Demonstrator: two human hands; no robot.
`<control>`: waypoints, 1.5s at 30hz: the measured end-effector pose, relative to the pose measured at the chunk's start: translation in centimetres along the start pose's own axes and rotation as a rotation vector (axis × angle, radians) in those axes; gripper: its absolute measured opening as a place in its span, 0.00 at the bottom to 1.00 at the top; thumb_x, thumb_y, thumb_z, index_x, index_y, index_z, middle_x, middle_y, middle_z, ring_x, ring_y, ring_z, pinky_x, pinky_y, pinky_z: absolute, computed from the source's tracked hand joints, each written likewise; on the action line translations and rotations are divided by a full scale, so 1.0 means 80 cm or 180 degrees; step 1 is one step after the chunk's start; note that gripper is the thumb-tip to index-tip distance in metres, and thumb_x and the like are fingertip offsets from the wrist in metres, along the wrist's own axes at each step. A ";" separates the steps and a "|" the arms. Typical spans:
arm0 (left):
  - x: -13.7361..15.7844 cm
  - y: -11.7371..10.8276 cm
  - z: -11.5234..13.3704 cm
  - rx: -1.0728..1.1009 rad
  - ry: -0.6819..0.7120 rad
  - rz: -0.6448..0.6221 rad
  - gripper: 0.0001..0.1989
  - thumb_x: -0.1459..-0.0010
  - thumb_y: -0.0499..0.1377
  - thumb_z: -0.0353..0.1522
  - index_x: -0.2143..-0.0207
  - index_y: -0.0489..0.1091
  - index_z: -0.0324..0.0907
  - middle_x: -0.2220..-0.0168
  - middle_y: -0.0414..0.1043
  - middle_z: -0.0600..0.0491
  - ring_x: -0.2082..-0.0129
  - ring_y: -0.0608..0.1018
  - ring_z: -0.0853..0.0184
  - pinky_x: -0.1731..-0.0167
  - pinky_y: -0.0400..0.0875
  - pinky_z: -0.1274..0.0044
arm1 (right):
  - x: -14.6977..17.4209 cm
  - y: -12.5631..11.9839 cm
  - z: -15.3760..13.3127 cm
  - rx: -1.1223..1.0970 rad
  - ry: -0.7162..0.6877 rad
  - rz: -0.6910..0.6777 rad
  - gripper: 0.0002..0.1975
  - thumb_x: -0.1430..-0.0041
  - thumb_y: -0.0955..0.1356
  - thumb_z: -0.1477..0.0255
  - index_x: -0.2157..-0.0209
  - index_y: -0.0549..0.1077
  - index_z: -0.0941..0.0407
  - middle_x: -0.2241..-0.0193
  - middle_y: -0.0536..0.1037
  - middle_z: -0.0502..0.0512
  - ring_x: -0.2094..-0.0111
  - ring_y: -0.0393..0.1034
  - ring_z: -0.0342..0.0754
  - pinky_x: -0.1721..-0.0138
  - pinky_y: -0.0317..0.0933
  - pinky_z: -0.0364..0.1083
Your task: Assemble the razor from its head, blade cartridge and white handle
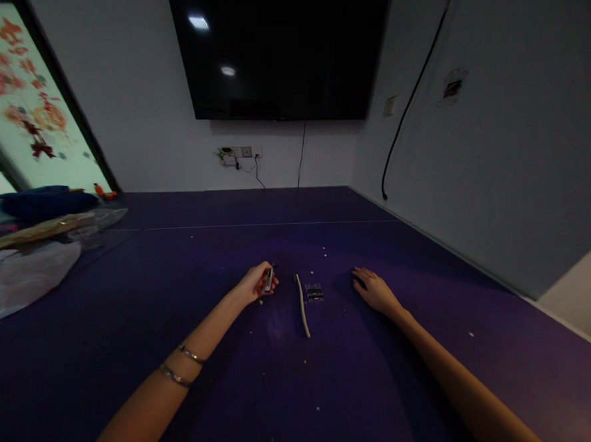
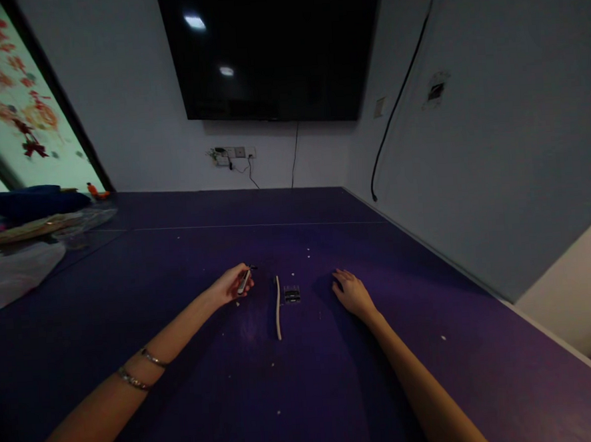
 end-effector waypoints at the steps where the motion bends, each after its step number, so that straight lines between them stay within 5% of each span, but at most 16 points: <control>1: -0.002 -0.004 0.001 0.0033 -0.0034 -0.0010 0.09 0.47 0.49 0.34 0.77 0.61 0.38 0.84 0.65 0.54 0.89 0.64 0.76 0.89 0.59 0.84 | 0.000 -0.001 0.000 -0.0022 -0.0001 0.0011 0.21 0.41 0.59 0.68 0.50 0.69 0.60 0.47 0.68 0.62 0.44 0.59 0.55 0.44 0.53 0.54; 5: -0.009 -0.010 0.000 0.0141 -0.0175 -0.0137 0.10 0.46 0.45 0.32 0.76 0.61 0.38 0.88 0.53 0.61 0.93 0.53 0.79 0.93 0.46 0.87 | 0.000 -0.001 0.000 -0.0050 0.0015 0.0000 0.21 0.41 0.59 0.68 0.50 0.69 0.60 0.47 0.67 0.62 0.44 0.59 0.54 0.44 0.54 0.54; 12: -0.005 -0.013 -0.007 0.0132 -0.0338 -0.0038 0.17 0.40 0.41 0.41 0.75 0.57 0.41 0.88 0.46 0.64 0.92 0.50 0.79 0.91 0.42 0.87 | 0.000 0.001 0.002 -0.0098 0.0010 0.0021 0.21 0.41 0.58 0.67 0.50 0.69 0.60 0.46 0.67 0.63 0.44 0.58 0.55 0.45 0.53 0.55; 45: -0.003 -0.007 -0.011 0.0150 -0.0111 0.0025 0.17 0.39 0.41 0.38 0.80 0.51 0.43 0.90 0.47 0.63 0.93 0.50 0.78 0.92 0.40 0.85 | 0.001 -0.005 -0.007 0.0135 -0.0033 -0.0035 0.22 0.40 0.57 0.68 0.49 0.68 0.62 0.46 0.67 0.63 0.44 0.59 0.54 0.44 0.54 0.52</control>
Point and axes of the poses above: each hand's wrist, its own x-axis away from the middle knuckle, its own y-axis out of the palm, z = x × y, the point moved 6 cm from there along -x, towards the middle knuckle
